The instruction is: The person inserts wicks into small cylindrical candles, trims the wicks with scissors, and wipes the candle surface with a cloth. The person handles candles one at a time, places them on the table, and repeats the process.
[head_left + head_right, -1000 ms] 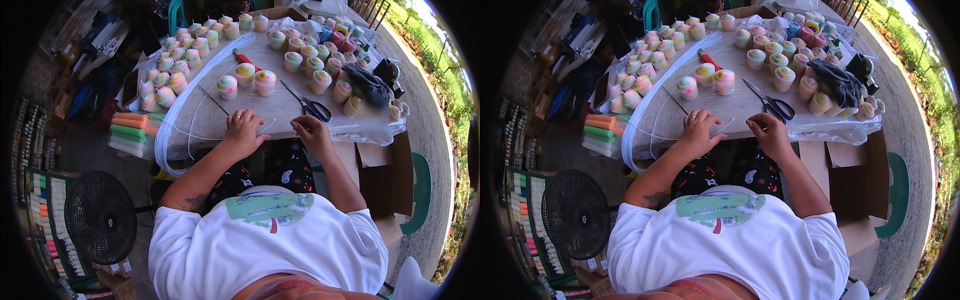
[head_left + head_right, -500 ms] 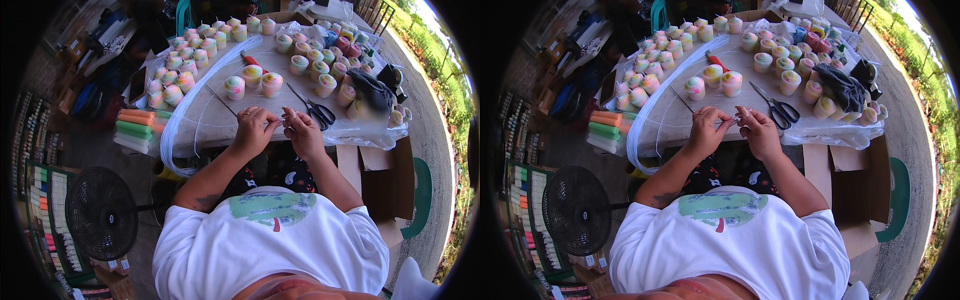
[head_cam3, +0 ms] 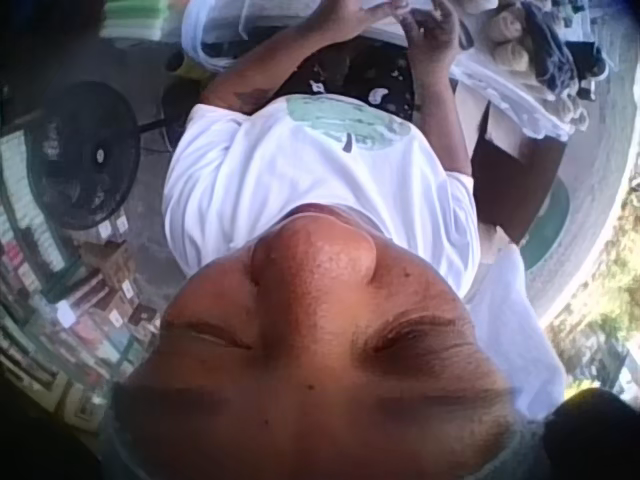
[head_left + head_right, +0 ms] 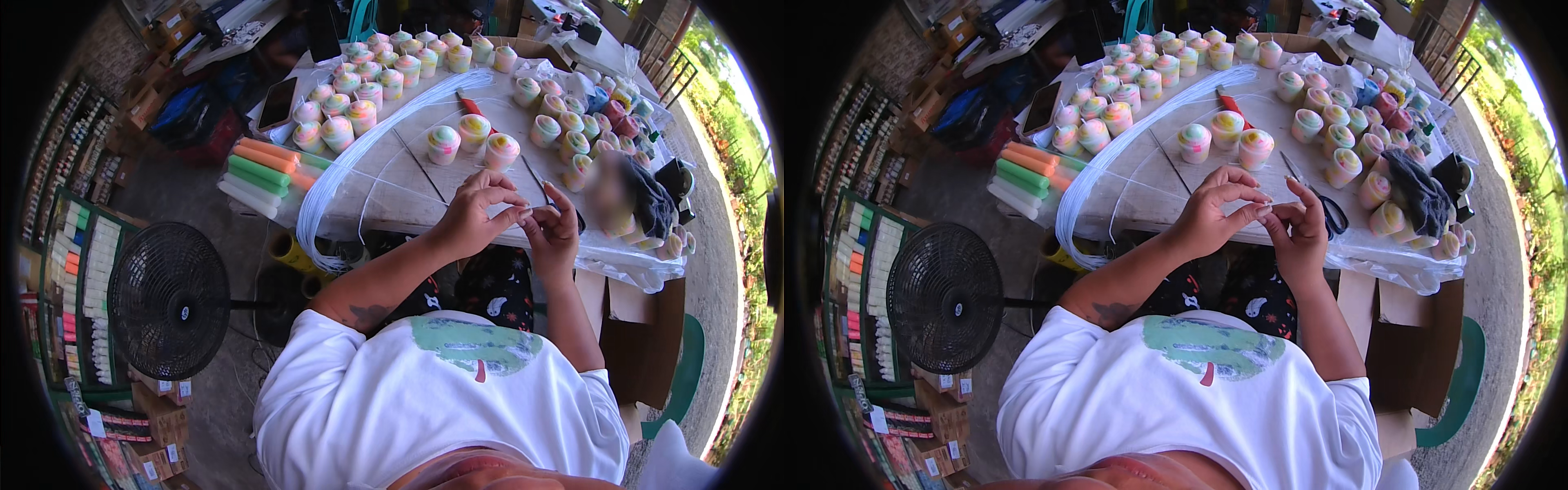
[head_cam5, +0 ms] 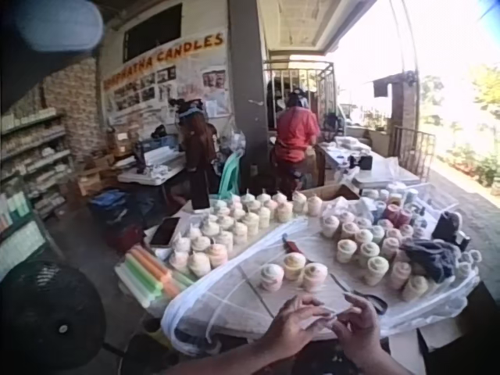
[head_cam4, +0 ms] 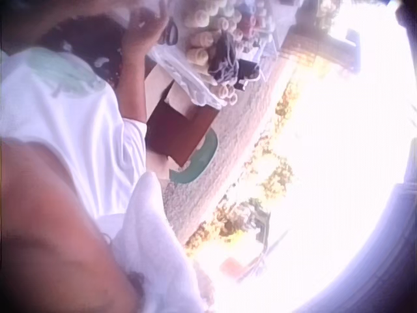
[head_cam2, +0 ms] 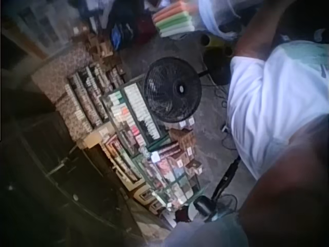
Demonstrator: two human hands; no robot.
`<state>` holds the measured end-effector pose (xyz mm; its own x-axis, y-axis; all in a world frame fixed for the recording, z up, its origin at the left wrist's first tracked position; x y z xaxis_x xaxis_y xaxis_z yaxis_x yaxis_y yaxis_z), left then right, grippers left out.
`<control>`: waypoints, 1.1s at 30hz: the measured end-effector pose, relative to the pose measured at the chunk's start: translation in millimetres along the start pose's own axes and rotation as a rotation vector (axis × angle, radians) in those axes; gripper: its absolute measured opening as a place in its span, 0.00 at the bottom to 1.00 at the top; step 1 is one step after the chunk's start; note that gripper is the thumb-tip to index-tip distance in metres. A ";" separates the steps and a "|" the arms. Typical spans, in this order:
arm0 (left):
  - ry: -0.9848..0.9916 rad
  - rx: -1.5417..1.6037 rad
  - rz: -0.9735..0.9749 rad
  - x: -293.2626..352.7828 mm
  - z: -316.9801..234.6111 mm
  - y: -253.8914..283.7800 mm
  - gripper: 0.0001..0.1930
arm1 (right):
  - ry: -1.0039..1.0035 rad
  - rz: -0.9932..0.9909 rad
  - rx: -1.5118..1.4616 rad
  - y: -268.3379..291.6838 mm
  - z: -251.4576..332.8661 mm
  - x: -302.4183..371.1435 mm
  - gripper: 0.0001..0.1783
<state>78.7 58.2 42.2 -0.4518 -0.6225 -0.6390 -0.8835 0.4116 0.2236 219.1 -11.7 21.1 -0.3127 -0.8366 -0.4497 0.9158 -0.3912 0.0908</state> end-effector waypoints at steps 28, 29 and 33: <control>0.471 0.147 0.421 -4.2 20.6 -25.4 0.10 | -0.079 -0.053 0.197 26.8 3.0 -3.1 0.05; 0.344 0.085 0.375 -8.0 17.5 -21.9 0.09 | -0.047 -0.061 0.279 27.9 7.2 -3.4 0.05; 0.149 0.143 0.185 -14.1 4.3 -20.7 0.05 | -0.020 -0.013 0.383 26.1 12.3 -3.0 0.05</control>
Point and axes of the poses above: each hand's wrist, its own x-axis away from the middle knuckle, its own y-axis out of the back of the hand, z = x × y, the point moved 4 cm from there along -x, towards the middle knuckle, and after that the axes turned 6 degrees about x, right-handed, at the moved point
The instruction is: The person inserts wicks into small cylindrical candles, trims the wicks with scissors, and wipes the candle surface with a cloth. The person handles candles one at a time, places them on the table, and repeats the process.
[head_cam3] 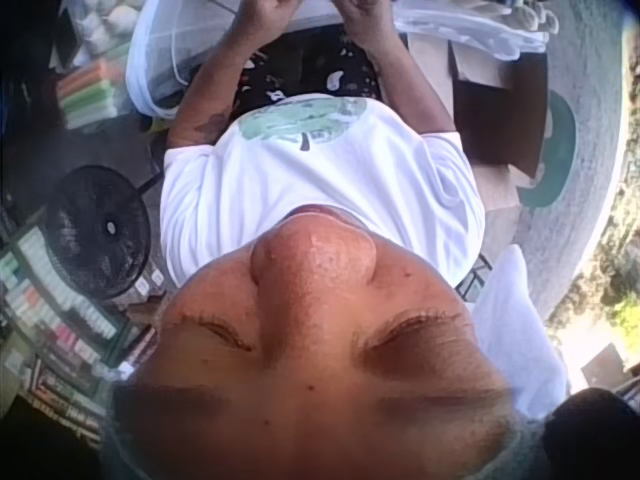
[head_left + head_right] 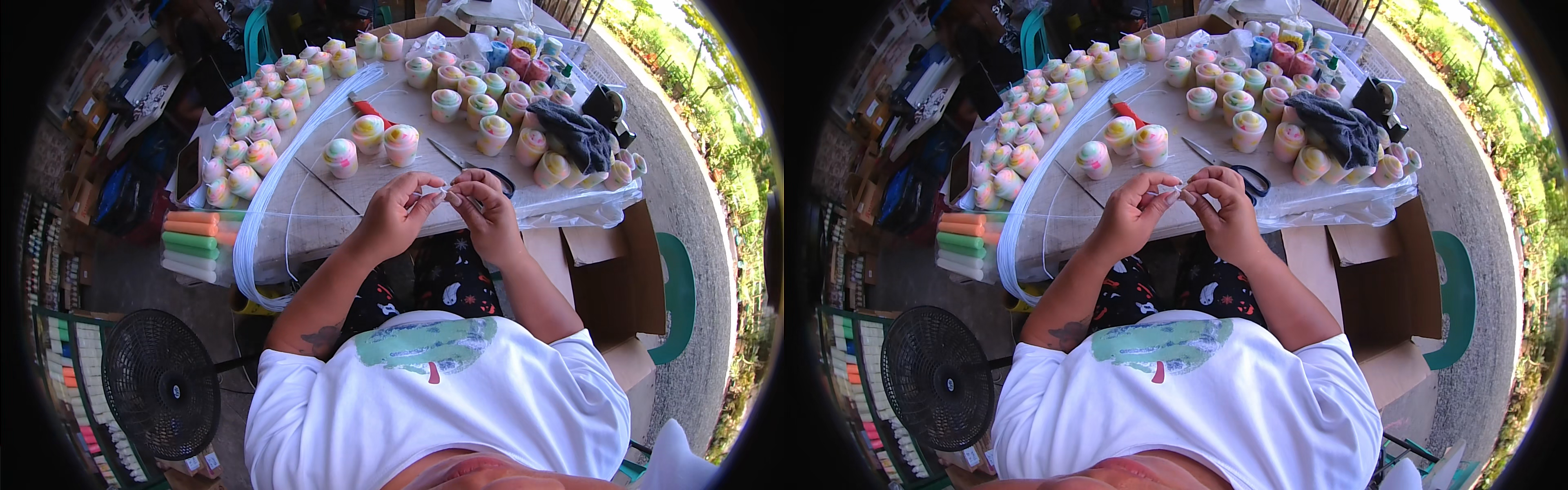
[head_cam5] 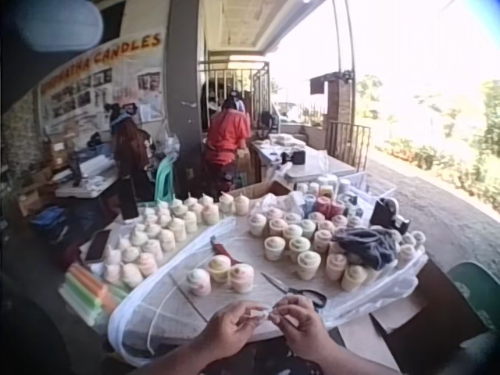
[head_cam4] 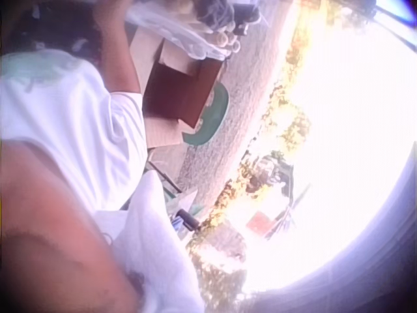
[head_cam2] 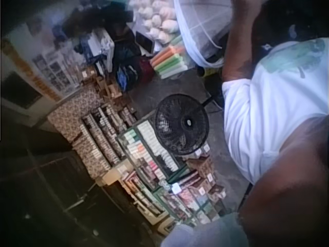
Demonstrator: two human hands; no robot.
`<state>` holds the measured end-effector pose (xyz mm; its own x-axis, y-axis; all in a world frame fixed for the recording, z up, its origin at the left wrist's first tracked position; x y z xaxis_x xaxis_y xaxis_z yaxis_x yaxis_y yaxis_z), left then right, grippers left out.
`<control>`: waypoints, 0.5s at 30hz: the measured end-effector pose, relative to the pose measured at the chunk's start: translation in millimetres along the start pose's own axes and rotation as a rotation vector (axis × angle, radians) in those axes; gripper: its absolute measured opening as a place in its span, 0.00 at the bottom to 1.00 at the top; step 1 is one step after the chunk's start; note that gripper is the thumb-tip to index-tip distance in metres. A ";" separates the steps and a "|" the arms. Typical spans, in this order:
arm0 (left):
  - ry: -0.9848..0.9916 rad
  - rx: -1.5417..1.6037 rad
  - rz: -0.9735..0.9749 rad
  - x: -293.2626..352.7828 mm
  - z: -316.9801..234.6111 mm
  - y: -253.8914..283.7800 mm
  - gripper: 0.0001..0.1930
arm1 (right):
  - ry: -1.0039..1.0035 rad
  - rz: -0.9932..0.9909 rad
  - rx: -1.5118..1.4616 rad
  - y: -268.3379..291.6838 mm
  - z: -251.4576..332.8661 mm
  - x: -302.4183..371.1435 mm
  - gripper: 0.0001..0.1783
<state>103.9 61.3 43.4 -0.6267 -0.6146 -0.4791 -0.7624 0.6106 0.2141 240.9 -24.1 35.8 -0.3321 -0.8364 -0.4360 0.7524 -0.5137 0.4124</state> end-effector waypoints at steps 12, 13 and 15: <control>-0.125 -0.094 -0.042 1.4 -4.5 7.8 0.03 | 0.075 -0.066 -0.037 -8.4 3.7 0.6 0.04; -0.106 -0.103 -0.027 0.9 -6.9 8.1 0.03 | 0.092 -0.080 0.014 -6.9 4.4 -0.1 0.04; -0.093 -0.238 0.044 2.0 -6.3 10.8 0.04 | 0.141 -0.081 0.164 -4.0 7.2 -1.2 0.03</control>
Point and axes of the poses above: each hand's wrist, its own x-axis away from the middle knuckle, its own y-axis out of the back of the hand, z = x × y, the point moved 4 cm from there along -x, towards the middle knuckle, and after that the axes turned 6 degrees about x, right-handed, at the moved point
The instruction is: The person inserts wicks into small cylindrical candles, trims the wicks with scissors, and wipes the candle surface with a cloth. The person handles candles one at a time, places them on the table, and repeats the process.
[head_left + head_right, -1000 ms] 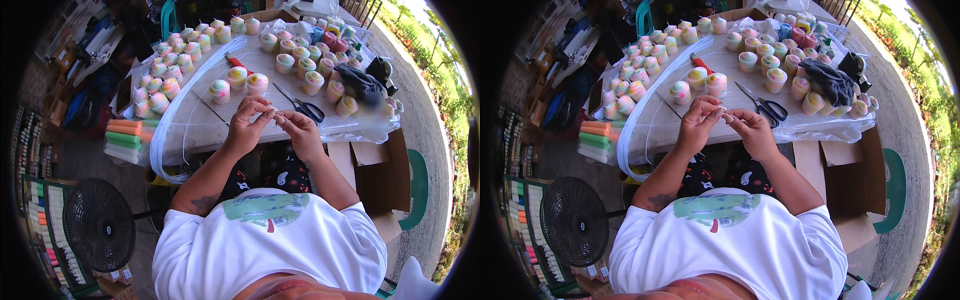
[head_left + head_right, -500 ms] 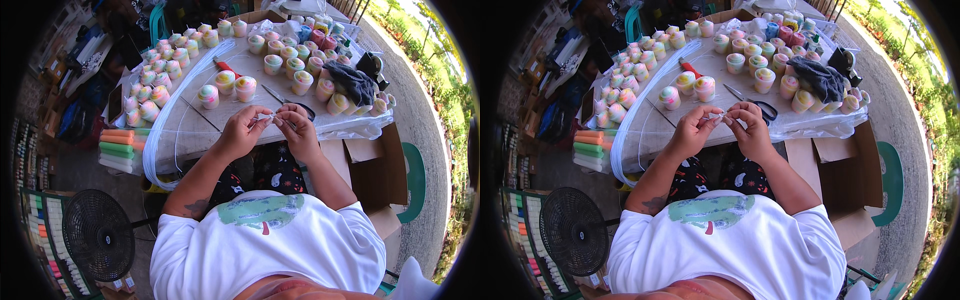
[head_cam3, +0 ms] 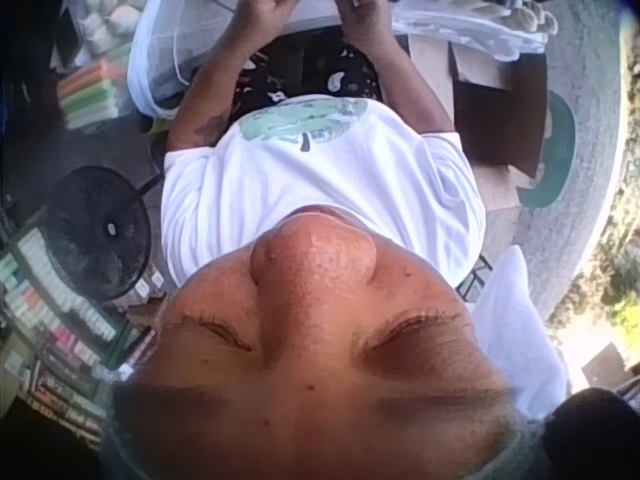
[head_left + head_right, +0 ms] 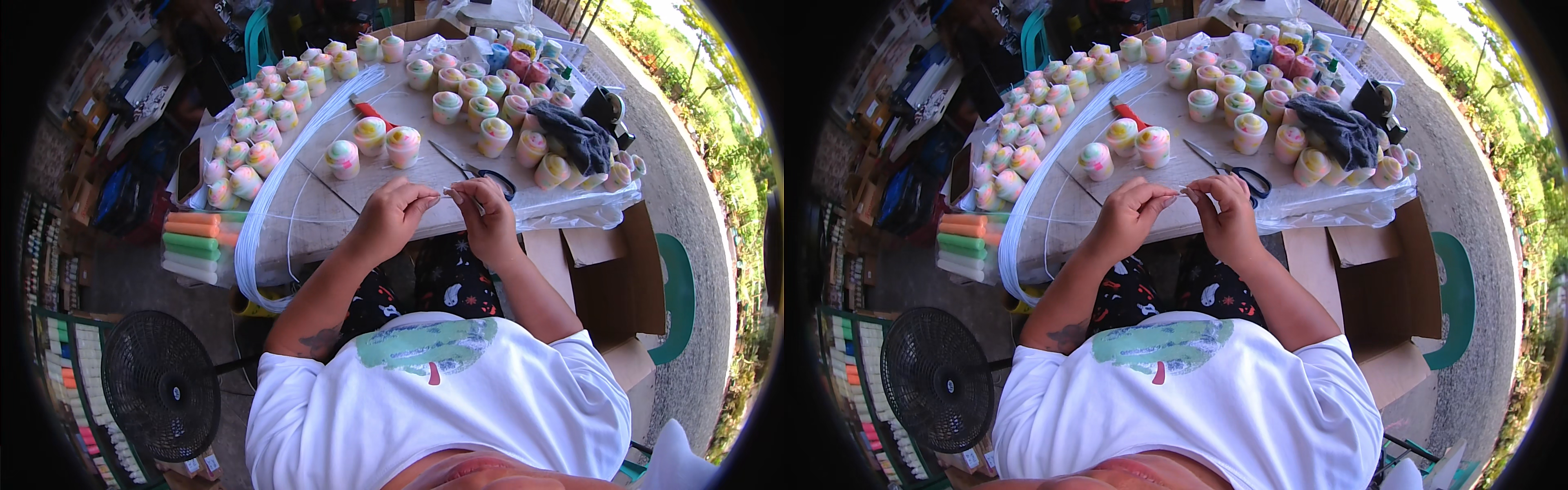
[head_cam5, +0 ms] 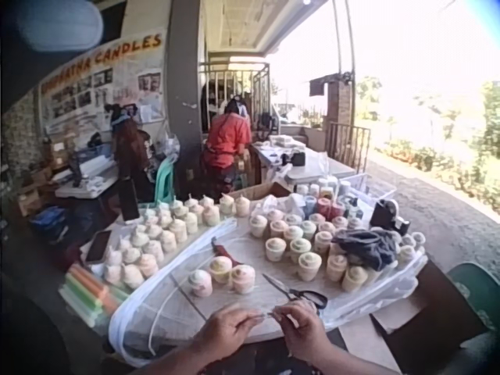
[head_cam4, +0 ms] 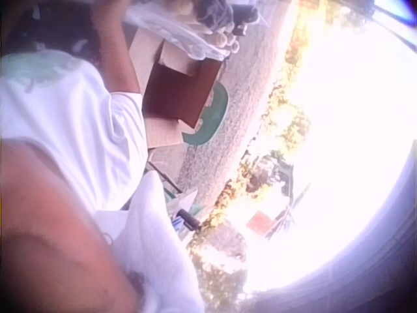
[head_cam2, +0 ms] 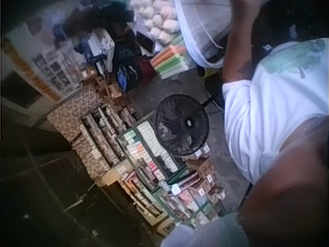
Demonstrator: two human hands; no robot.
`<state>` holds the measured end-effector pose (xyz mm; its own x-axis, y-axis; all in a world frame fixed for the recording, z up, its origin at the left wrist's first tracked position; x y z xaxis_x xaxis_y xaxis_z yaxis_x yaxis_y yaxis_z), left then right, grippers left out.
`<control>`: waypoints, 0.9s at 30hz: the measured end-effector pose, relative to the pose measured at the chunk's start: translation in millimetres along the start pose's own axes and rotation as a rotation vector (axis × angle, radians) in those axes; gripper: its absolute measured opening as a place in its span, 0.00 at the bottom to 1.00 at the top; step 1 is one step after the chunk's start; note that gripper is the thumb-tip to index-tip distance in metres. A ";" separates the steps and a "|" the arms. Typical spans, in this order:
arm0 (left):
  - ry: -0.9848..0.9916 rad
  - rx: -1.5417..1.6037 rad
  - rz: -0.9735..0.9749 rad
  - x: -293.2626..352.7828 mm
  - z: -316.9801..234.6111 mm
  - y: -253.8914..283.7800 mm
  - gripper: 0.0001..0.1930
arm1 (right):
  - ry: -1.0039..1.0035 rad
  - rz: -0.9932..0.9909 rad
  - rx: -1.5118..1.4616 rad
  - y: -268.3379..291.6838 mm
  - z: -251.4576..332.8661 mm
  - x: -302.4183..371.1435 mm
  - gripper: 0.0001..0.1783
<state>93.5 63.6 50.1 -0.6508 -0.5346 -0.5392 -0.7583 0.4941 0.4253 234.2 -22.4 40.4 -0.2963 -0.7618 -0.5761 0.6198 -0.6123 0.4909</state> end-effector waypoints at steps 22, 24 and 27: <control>0.219 0.456 0.061 4.3 27.0 -3.9 0.08 | -0.278 0.588 -0.655 -24.2 4.2 -3.3 0.07; 0.220 0.463 0.063 7.6 33.7 -6.6 0.09 | -0.081 0.524 -0.394 -19.6 11.1 -7.8 0.06; 0.162 0.365 0.039 10.1 39.0 -9.5 0.09 | 0.256 0.353 -0.022 -12.1 23.4 -12.8 0.05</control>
Point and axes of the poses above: each hand's wrist, its own x-axis away from the middle knuckle, its own y-axis out of the back of the hand, z = x × y, the point moved 4 cm from there along -x, towards the middle knuckle, and after that the axes turned 6 degrees about x, right-handed, at the moved point
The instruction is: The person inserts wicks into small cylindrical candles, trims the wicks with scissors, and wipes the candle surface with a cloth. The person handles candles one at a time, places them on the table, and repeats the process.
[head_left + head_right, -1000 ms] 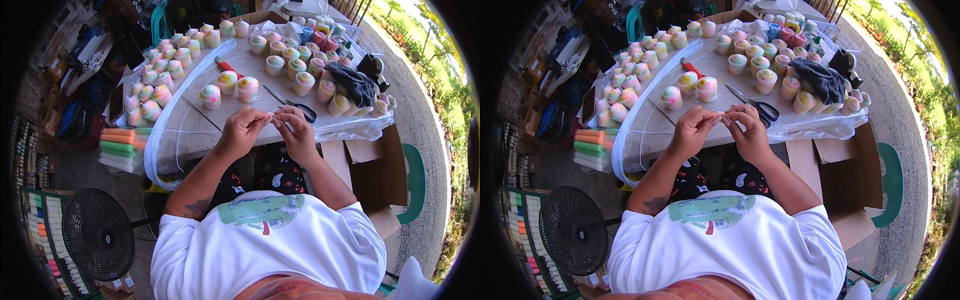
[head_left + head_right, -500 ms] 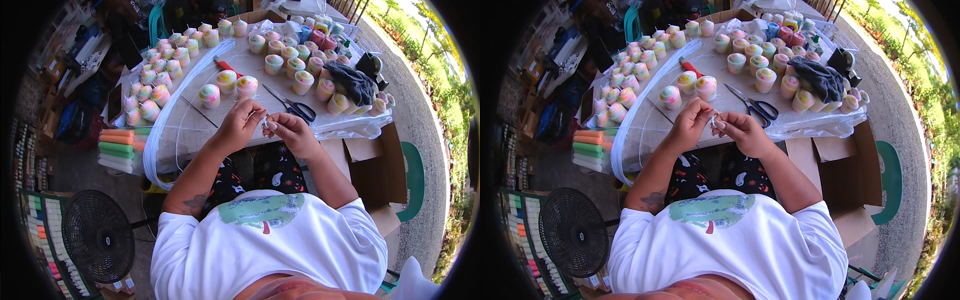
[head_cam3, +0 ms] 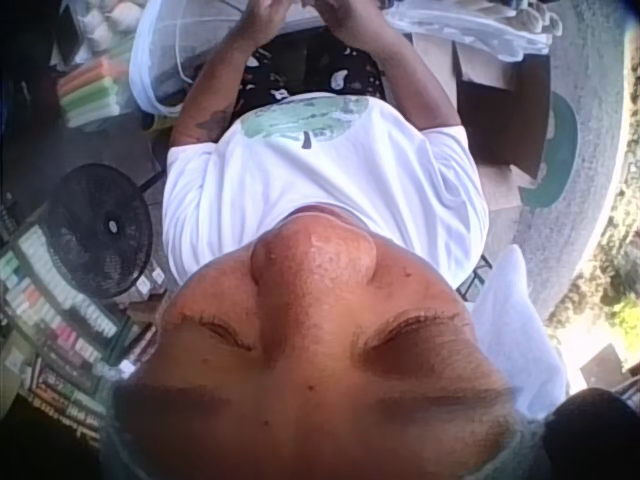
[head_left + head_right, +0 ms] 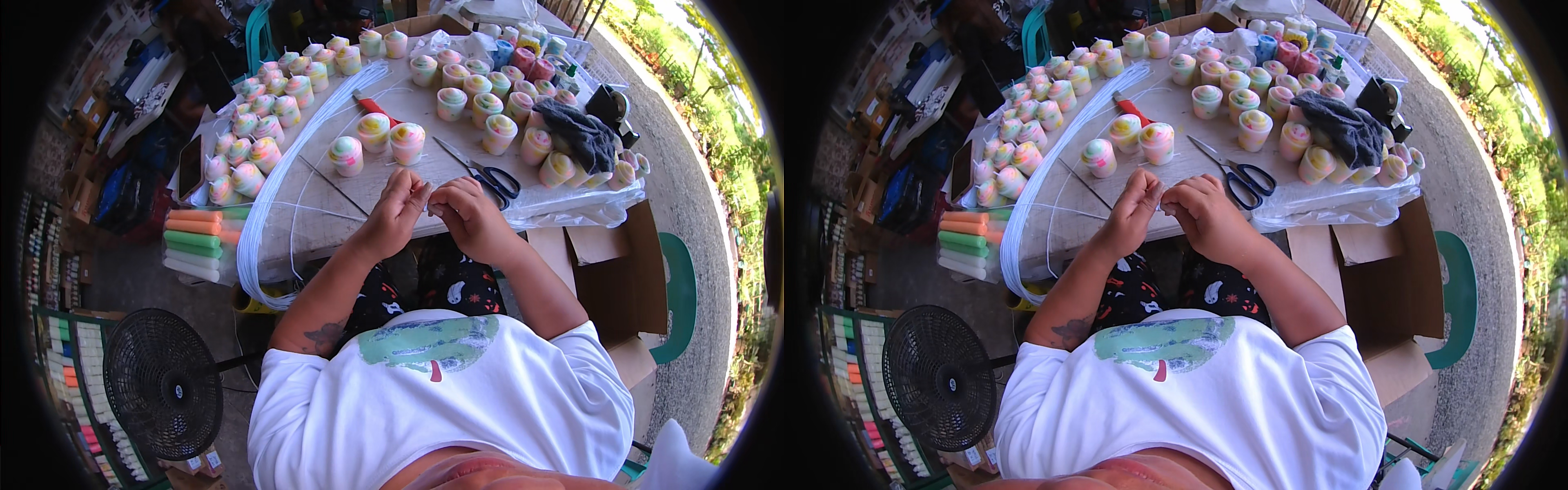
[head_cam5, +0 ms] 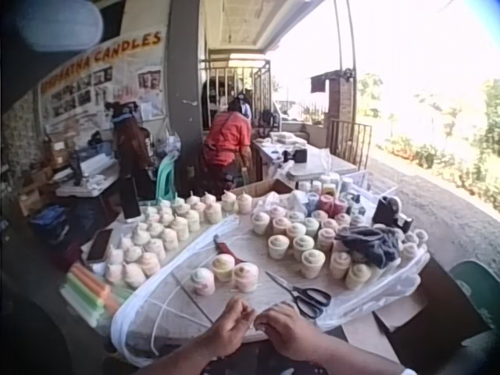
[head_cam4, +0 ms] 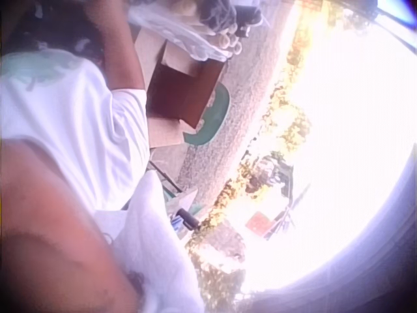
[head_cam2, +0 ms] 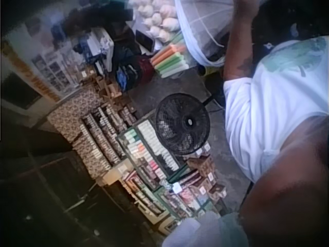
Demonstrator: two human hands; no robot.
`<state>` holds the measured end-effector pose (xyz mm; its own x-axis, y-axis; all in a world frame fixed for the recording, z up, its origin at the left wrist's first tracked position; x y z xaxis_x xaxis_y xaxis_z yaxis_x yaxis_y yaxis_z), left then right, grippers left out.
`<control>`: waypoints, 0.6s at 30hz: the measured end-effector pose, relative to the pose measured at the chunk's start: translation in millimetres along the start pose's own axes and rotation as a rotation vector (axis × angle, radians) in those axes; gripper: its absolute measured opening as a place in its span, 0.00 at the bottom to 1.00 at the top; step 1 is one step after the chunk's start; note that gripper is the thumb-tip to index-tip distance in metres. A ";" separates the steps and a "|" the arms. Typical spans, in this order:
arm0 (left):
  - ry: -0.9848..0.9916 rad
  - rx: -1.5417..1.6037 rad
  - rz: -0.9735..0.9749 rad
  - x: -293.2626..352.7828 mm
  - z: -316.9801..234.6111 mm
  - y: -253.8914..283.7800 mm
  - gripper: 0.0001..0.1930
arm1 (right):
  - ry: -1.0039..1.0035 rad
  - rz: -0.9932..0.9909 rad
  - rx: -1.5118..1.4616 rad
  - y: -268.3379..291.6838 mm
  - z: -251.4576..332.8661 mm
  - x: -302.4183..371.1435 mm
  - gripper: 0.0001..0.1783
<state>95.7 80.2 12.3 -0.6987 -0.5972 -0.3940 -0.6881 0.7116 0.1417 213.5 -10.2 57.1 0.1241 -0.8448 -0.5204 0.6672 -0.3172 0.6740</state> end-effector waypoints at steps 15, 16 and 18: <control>-0.238 -0.419 -0.200 0.1 -17.5 -0.5 0.10 | -0.545 0.066 -0.941 -13.0 -14.4 20.3 0.13; -0.260 -0.442 -0.197 0.3 -19.0 -0.8 0.10 | -0.533 0.072 -0.952 -13.6 -16.1 21.3 0.13; -0.256 -0.428 -0.201 0.5 -18.3 -1.3 0.10 | -0.518 0.080 -0.954 -15.0 -17.4 21.4 0.13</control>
<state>92.6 72.2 28.5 -0.5118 -0.5583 -0.6530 -0.8590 0.3462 0.3772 218.8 -16.0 26.7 0.0170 -0.9982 -0.0581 0.9942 0.0231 -0.1052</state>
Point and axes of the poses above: each hand's wrist, its own x-axis away from the middle knuckle, its own y-axis out of the back of the hand, z = x × y, the point moved 4 cm from there along -x, towards the middle knuckle, and after that the axes turned 6 degrees about x, right-handed, at the moved point
